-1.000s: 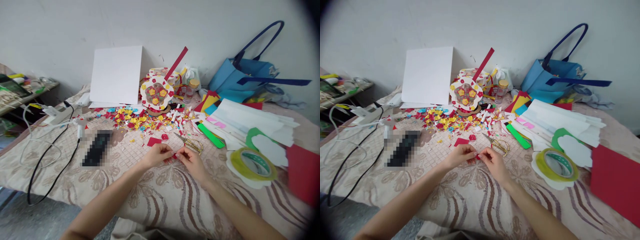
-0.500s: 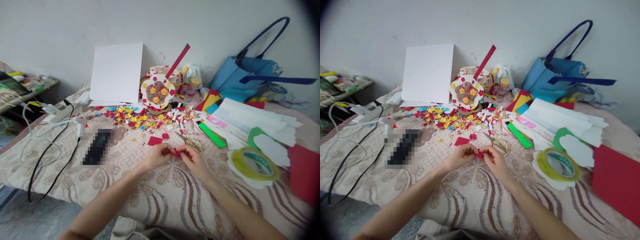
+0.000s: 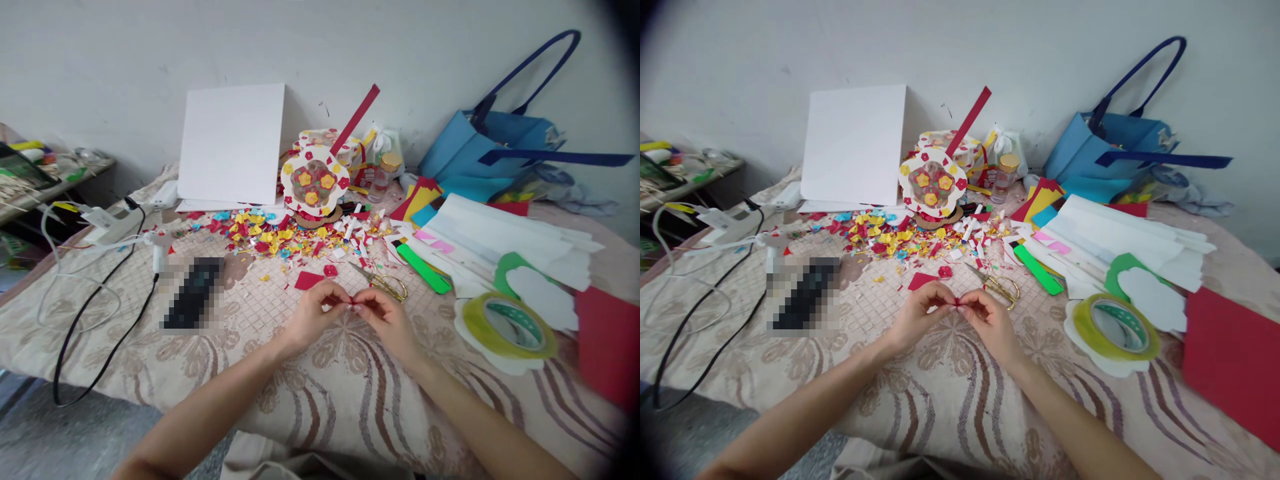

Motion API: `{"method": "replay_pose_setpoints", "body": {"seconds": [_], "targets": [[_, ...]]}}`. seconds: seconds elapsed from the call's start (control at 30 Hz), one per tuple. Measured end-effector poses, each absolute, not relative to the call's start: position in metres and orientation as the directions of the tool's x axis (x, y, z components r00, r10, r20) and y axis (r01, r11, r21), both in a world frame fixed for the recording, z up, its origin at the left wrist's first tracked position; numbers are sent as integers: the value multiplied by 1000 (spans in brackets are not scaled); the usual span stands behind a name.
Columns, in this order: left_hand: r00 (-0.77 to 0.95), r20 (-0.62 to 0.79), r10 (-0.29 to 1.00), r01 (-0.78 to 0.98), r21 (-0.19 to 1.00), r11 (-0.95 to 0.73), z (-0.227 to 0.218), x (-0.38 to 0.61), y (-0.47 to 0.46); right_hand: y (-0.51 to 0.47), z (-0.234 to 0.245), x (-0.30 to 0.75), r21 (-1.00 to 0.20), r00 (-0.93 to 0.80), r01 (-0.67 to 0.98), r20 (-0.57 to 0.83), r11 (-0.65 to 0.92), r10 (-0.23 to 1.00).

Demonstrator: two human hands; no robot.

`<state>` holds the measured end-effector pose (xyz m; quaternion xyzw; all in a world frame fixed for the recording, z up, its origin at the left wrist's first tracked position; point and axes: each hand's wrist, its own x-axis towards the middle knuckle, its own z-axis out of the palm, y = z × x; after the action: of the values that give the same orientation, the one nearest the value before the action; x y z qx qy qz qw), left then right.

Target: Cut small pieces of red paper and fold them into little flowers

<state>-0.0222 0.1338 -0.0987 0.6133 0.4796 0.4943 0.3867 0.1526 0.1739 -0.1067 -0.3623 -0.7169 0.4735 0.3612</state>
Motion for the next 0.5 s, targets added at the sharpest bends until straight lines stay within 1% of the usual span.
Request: {"method": "replay_pose_setpoints", "body": {"seconds": [0.1,0.27,0.5], "targets": [[6,212,977,175,962,-210,-100,-20,133,174,-106,152,-959,-459,159,140,236,877],[10,144,990,95,985,-144,-102,-17,133,173,-105,151,-966,-450,112,160,233,879],[-41,135,990,92,987,-130,-103,-16,133,171,-106,150,-983,-428,102,95,152,899]]}}
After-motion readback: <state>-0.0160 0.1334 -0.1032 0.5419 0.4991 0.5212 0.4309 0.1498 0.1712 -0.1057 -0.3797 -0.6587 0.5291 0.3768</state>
